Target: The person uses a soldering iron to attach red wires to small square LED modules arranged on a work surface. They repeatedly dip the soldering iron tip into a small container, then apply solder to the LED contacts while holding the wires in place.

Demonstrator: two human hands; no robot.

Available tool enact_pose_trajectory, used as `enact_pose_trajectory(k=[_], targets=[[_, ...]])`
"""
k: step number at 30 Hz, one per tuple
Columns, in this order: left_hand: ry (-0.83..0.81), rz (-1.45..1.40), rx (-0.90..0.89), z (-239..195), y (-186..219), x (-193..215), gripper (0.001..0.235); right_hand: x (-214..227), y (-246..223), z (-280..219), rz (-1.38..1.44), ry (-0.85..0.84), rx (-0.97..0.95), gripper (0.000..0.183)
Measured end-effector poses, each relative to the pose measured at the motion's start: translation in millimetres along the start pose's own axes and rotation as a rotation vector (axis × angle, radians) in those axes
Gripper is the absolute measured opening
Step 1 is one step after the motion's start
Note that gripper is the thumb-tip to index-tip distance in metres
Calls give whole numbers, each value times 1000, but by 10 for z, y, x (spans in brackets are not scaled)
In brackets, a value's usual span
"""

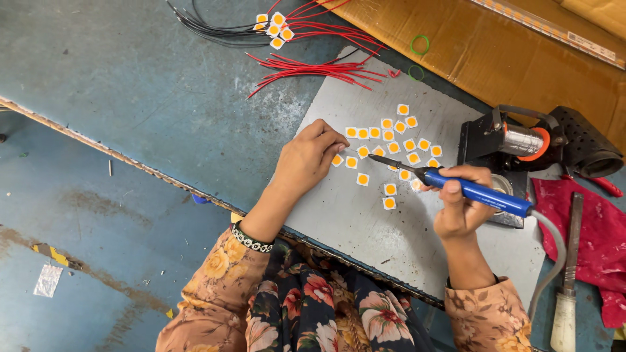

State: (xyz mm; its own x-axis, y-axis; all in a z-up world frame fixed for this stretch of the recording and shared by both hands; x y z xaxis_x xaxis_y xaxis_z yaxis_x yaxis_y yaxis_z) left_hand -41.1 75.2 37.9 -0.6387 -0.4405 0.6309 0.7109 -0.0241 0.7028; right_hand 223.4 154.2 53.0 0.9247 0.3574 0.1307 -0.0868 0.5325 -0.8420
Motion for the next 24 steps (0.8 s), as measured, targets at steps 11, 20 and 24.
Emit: enact_pose_trajectory(k=[11, 20, 24], targets=[[25, 88, -90, -19, 94, -42, 4, -101, 1, -34, 10, -47, -4, 37], [20, 88, -97, -17, 90, -67, 4, -149, -38, -30, -7, -82, 27, 34], [20, 94, -110, -13, 98, -74, 4, -140, -38, -31, -14, -73, 14, 34]])
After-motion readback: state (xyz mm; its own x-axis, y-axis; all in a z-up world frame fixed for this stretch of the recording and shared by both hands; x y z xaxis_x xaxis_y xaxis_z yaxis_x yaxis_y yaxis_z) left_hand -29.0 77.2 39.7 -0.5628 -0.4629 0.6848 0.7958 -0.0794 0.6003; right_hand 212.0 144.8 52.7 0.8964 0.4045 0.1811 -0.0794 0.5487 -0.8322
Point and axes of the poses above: each hand's wrist, its own z-axis towards the middle knuckle, its own x-axis out of the back of the hand, y = z × x, the point moved 10 cm from there along z, towards the middle knuckle
